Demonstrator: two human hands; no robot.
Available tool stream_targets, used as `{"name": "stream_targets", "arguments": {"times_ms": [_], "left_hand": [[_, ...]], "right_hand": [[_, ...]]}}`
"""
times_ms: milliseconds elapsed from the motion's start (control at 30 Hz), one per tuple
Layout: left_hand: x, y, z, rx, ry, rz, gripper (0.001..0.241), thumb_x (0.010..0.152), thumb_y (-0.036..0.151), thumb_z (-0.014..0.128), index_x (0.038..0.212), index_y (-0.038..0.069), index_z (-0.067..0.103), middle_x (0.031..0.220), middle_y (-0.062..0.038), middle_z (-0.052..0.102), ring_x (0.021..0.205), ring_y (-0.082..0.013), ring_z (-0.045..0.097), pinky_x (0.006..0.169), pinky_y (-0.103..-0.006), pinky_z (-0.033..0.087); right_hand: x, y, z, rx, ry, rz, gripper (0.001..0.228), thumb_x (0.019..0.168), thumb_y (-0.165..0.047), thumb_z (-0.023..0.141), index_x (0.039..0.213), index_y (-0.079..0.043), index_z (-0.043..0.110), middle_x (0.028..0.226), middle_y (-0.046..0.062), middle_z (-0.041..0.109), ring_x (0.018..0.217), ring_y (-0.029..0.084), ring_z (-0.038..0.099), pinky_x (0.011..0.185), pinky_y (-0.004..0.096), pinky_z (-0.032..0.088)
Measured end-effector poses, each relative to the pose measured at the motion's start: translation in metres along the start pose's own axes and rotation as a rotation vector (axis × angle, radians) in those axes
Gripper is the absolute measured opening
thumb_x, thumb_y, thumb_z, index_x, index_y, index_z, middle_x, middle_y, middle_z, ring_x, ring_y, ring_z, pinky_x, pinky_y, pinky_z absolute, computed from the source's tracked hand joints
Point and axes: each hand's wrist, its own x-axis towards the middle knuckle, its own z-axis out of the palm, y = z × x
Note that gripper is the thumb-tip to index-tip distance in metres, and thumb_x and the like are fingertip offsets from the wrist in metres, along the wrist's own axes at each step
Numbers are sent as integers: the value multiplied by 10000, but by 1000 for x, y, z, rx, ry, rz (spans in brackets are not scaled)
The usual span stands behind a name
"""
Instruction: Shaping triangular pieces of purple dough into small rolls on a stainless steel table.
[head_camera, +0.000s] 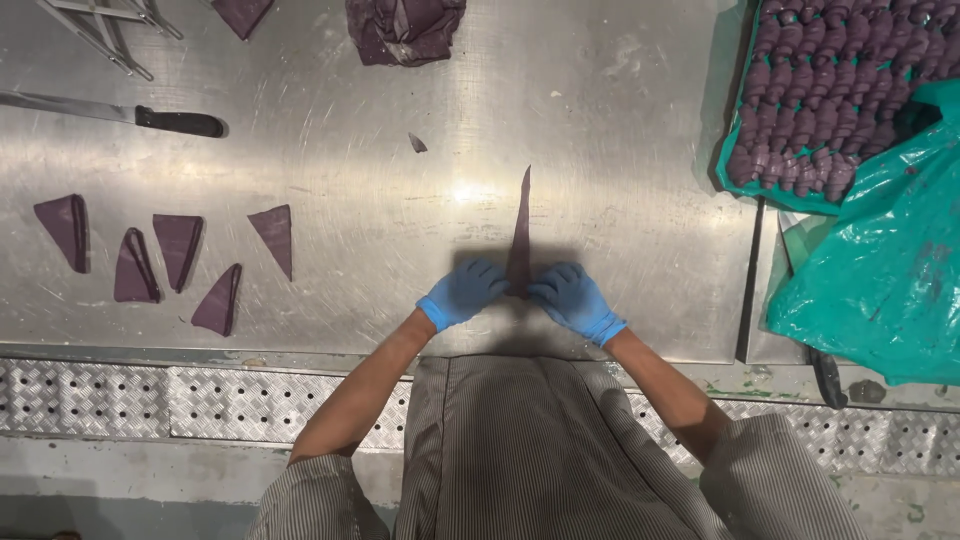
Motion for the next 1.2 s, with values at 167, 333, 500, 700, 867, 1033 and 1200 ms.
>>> {"name": "stream_targets", "arguments": {"times_ms": [167, 333, 500, 700, 867, 1033, 1200], "left_hand": [[21, 7, -29, -75, 187, -142, 297, 818, 251, 659, 1078, 114, 701, 1047, -57, 628, 1027, -282, 605, 880, -421, 484], [22, 8, -25, -96, 3, -209, 86, 873, 182, 674, 953, 160, 700, 966, -44, 623, 989, -261, 599, 887, -402, 492], [12, 20, -36, -137, 56, -245, 301, 808, 187, 681, 1101, 152, 742, 951, -31, 624, 950, -241, 593, 860, -381, 489], [7, 35, -19, -55, 170, -282, 263, 848, 298, 712, 1056, 139, 747, 899, -12, 619, 903, -228, 598, 834, -393, 491], [7, 34, 1, 39, 238, -165, 224, 901, 291, 691, 1080, 171, 749, 994, 12, 654, 940, -205, 597, 828, -371, 466], [13, 25, 8, -111, 108, -274, 256, 921, 355, 686, 1056, 141, 725, 1045, -56, 627, 1040, -272, 574, 915, -428, 454], [26, 16, -29, -363, 169, -380, 219, 884, 343, 728, 1028, 182, 695, 1237, -94, 584, 1200, -325, 499, 1033, -474, 386]], "right_hand": [[12, -6, -1, 106, 177, 126, 176, 838, -261, 726, 970, -146, 716, 1017, 57, 654, 1048, 300, 588, 989, 449, 457], [11, -7, 5, 202, 162, 257, 142, 845, -218, 733, 965, -144, 716, 1011, 68, 665, 1008, 308, 603, 941, 451, 474], [-4, -14, -3, 278, 145, 227, 135, 879, -197, 725, 985, -118, 698, 1032, 57, 685, 1011, 301, 638, 932, 443, 506], [0, -35, -1, 115, 180, 155, 299, 842, -211, 732, 1101, -63, 722, 1069, 90, 692, 1024, 287, 651, 942, 440, 516], [0, -36, 7, -48, 189, 125, 311, 866, -256, 736, 1117, -73, 717, 1117, 78, 693, 1060, 269, 653, 948, 430, 512], [0, -33, 16, 29, 241, 203, 292, 901, -274, 749, 1126, -93, 712, 1129, 75, 664, 1075, 273, 624, 961, 428, 492], [13, -32, 7, 167, 280, 352, 268, 868, -282, 778, 1080, -141, 693, 1137, 71, 622, 1087, 312, 563, 973, 448, 444]]}}
